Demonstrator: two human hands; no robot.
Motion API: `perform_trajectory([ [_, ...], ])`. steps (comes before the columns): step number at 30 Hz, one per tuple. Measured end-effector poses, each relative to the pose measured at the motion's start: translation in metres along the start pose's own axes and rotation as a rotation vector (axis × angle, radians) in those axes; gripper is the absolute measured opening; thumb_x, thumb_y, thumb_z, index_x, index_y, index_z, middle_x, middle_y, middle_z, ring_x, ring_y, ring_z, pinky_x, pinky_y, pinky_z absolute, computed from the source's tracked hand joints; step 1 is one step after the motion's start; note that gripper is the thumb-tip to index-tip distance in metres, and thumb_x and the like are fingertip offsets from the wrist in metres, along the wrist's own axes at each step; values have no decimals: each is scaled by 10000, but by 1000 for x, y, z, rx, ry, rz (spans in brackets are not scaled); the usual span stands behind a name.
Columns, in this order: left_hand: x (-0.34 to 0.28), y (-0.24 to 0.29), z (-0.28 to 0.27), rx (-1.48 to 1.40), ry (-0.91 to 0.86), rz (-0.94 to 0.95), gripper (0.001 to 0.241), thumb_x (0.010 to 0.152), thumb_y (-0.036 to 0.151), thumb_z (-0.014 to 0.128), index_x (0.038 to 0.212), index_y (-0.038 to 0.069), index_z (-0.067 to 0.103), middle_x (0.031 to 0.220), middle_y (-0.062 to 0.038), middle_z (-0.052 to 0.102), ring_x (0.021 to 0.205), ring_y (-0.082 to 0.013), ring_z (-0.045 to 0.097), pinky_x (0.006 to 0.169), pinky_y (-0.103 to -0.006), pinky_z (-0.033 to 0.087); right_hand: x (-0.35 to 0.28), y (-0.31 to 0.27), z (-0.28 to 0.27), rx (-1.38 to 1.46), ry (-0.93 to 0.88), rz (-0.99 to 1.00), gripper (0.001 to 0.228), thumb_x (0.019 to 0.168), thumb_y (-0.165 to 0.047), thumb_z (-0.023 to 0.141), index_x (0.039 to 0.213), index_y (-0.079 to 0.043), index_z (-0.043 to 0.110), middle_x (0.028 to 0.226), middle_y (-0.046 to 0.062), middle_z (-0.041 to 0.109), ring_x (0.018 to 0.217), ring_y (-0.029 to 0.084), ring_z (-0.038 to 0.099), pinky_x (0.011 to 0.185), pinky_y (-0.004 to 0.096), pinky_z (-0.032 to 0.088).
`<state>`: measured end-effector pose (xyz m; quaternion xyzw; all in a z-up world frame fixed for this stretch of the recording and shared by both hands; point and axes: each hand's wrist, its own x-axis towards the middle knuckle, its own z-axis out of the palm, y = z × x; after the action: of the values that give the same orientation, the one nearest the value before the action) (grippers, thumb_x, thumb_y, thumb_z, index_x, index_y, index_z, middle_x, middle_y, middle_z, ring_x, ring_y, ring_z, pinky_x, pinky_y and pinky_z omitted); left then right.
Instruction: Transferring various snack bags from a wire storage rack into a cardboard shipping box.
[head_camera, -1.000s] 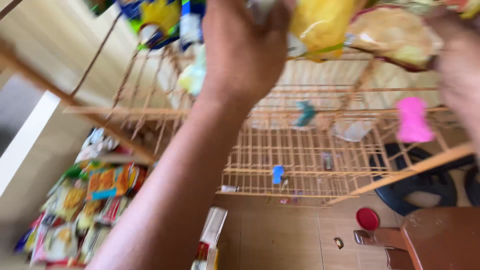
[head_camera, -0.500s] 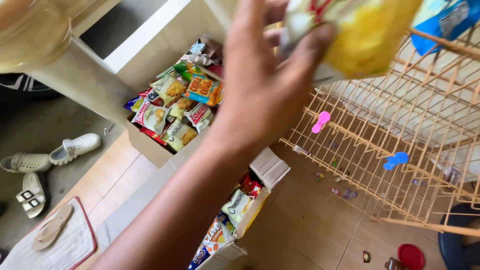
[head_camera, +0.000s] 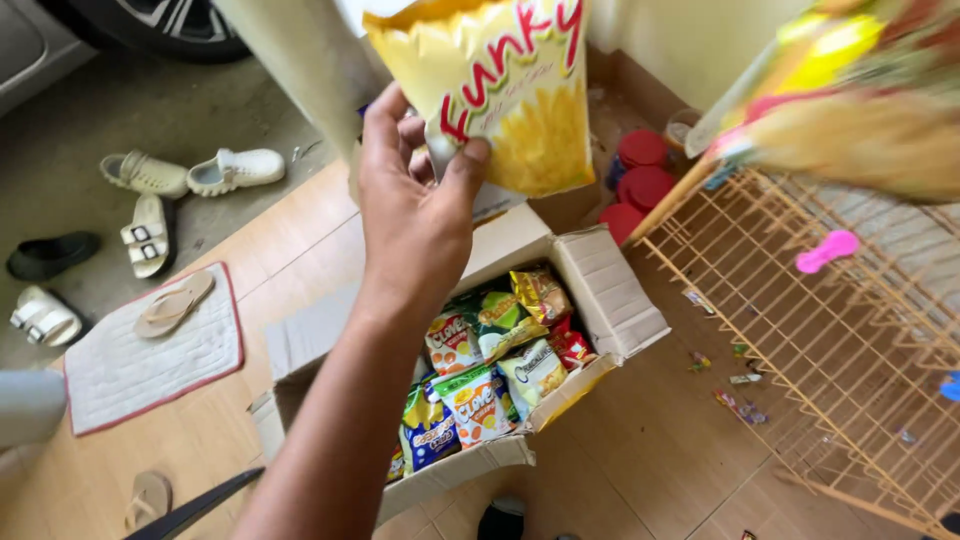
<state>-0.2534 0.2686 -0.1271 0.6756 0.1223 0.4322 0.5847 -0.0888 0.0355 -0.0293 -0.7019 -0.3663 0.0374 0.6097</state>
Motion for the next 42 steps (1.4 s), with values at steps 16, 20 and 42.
perform_trajectory([
  [16,-197,-159,-152,159,537,-746,596,921,20,636,1469,12,400,1337,-130,619,1174,-204,629,1014,-357,509,-119,189,231,-96,-351,386,194,963,-81,641,1140,-10,606,1065,92,716,988,172,658,906,346,525],
  [20,-267,-187,-190,234,588,-884,598,912,20,632,1457,38,385,1291,-142,623,1144,-210,630,980,-357,520,-162,220,261,-144,-430,446,237,939,-118,642,1149,-16,602,1053,110,731,977,190,677,894,370,524],
  [42,-330,-246,-230,1392,4,-715,658,831,190,742,1436,151,488,1496,-218,426,1374,-440,411,1104,-504,368,-284,290,352,-323,-643,759,267,934,-186,660,1147,-39,592,1050,153,756,975,272,734,878,418,545],
])
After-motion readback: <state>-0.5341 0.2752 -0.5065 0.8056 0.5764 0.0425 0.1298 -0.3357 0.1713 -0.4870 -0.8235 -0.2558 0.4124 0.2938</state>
